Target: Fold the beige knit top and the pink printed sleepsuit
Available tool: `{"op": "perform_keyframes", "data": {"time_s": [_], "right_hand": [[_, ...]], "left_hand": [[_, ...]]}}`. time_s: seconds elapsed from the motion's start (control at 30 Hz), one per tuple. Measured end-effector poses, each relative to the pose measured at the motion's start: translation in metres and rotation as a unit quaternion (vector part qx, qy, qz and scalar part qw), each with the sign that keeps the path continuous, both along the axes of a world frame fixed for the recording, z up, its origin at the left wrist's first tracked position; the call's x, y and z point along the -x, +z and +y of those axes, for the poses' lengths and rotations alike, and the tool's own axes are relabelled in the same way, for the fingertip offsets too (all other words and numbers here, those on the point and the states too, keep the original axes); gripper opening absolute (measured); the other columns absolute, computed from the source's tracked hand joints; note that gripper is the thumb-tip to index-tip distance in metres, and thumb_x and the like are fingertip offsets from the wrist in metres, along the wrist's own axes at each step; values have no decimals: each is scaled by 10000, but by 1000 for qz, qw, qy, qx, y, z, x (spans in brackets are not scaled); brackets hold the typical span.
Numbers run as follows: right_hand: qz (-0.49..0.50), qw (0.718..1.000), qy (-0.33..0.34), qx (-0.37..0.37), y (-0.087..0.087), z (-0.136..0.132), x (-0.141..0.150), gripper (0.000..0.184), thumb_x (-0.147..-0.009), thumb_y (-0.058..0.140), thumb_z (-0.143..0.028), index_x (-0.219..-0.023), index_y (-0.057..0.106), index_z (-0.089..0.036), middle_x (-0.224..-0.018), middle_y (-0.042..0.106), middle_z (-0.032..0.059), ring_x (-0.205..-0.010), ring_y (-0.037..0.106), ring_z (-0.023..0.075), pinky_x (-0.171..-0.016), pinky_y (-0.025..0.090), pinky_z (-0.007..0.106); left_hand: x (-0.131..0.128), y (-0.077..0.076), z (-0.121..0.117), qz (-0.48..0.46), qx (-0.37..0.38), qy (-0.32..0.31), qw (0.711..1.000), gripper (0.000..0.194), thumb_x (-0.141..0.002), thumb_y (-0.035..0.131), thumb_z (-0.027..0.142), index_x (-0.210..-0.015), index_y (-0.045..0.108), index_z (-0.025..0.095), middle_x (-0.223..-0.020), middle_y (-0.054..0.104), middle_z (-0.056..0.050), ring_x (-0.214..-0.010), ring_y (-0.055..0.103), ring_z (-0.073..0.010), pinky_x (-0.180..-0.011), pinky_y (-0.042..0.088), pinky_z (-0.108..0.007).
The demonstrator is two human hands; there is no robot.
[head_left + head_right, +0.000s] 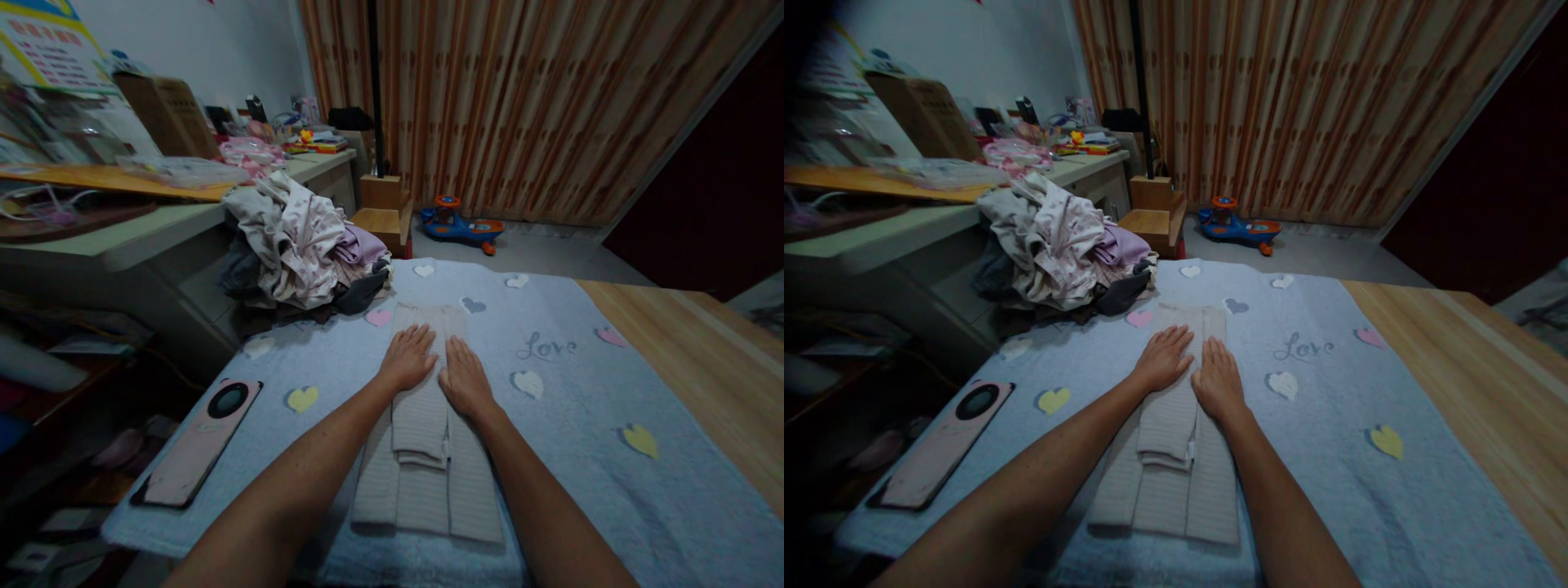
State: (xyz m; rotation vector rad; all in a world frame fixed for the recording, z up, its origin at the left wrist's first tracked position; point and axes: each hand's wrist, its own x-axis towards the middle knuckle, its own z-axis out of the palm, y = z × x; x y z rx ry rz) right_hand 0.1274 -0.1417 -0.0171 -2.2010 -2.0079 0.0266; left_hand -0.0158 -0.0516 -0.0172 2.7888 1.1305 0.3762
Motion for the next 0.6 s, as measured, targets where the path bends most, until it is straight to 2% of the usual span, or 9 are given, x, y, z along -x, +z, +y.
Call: {"op": "perform_keyframes", "data": {"time_s": [0.6], "right_hand": [[-6,1000,-12,8,1,-2,1,609,-928,359,-255,-1495,361,-32,-1594,304,158,-1489,214,292,-1192,192,458]], "left_hand": [[0,4,-1,5,5,1,1000,556,-967,417,449,-1478,405,231,-1594,350,-49,-1459,304,-283,-1168,286,-495]]}}
